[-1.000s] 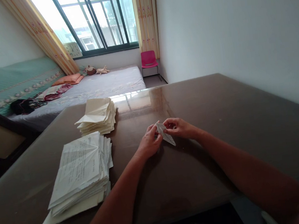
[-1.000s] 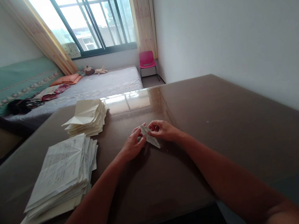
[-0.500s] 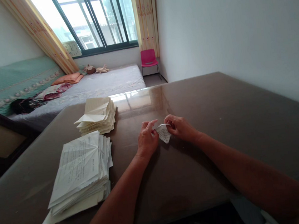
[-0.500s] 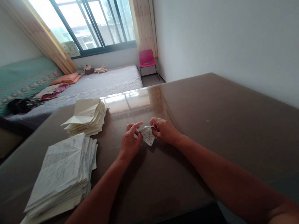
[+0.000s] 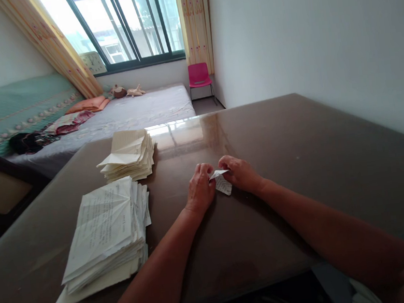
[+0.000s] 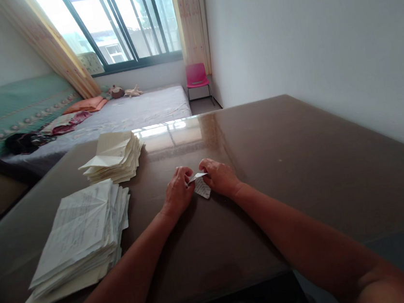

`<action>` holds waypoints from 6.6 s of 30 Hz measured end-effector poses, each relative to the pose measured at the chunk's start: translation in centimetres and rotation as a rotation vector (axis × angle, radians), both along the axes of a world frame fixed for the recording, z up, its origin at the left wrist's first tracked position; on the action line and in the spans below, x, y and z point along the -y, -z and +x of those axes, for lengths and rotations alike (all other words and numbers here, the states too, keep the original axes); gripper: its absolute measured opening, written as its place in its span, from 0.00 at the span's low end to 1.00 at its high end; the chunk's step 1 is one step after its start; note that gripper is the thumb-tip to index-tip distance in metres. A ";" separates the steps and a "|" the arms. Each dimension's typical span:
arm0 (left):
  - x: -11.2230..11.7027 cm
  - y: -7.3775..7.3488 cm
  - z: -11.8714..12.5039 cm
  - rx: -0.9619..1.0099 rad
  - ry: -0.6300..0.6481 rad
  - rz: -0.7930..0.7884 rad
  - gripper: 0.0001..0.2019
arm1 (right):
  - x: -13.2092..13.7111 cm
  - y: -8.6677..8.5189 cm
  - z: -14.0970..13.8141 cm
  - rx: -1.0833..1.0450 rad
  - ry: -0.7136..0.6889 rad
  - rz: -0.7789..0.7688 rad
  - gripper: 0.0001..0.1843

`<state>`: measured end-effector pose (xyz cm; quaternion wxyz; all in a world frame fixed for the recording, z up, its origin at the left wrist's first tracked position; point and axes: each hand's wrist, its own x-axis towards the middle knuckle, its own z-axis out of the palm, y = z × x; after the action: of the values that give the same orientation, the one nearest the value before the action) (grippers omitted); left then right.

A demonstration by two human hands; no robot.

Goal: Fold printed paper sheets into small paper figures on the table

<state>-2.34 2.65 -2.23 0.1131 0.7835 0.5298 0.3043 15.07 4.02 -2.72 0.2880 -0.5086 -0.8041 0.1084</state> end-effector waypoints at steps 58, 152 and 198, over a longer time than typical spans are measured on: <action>0.5 -0.4 -2.5 -0.358 0.340 0.155 0.12 | 0.8 -1.1 3.2 0.353 -0.421 0.225 0.12; 0.0 -0.5 -0.9 -0.449 0.321 0.046 0.14 | -1.4 -2.1 2.9 0.273 0.026 -0.423 0.10; 3.1 -2.6 -1.8 -0.521 0.062 -0.073 0.12 | -2.3 -2.9 0.4 0.252 0.057 -0.525 0.18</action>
<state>-4.14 -0.42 0.41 0.0104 0.8467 0.5274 0.0692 15.43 6.30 0.19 0.0475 -0.5975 -0.7635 0.2406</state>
